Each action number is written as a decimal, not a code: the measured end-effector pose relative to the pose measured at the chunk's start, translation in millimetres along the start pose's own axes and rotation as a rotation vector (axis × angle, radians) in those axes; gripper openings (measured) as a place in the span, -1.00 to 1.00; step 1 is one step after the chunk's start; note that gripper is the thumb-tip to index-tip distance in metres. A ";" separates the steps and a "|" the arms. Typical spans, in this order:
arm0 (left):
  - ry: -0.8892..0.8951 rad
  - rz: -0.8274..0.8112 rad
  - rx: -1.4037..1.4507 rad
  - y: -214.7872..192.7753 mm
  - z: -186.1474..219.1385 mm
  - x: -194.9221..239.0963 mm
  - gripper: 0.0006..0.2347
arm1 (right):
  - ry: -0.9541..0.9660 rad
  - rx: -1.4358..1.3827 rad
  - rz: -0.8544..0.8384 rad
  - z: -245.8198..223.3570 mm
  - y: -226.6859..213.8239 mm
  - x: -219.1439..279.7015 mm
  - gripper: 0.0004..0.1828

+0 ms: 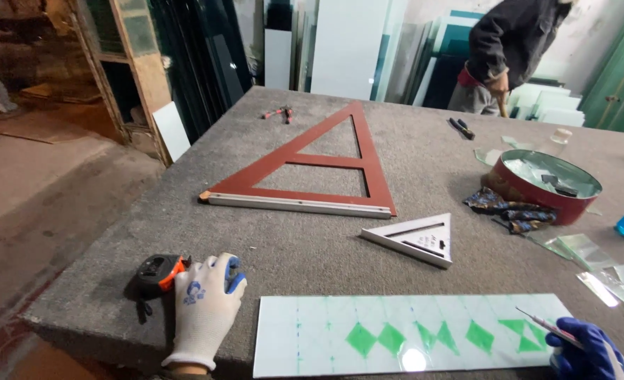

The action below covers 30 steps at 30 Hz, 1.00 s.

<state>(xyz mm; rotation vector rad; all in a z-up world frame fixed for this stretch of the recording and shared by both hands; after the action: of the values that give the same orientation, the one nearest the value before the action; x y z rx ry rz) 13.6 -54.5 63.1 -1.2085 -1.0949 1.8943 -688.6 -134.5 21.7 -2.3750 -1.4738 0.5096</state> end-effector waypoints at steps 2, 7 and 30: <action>-0.008 0.010 0.014 -3.0 -0.6 1.1 -0.73 | -0.428 0.517 0.058 -1.9 -3.8 0.3 -0.37; -0.015 -0.010 0.025 -2.8 0.2 1.9 -0.73 | -0.547 0.427 0.080 -46.9 -0.1 40.3 -0.50; 0.039 0.013 0.004 -4.8 3.6 14.7 -0.71 | -0.891 0.492 0.072 -66.6 -3.2 60.8 -0.55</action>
<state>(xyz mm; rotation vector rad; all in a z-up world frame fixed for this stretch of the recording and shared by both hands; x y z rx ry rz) 5.0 -41.1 62.4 -1.2486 -1.0643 1.8738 -636.4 -82.7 74.0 -1.8555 -1.3041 1.8716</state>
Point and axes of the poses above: each hand's wrist, its own x-axis away from the middle knuckle, its own y-axis out of the palm, z = x × y, the point moved 8 cm from there along -x, towards the middle knuckle
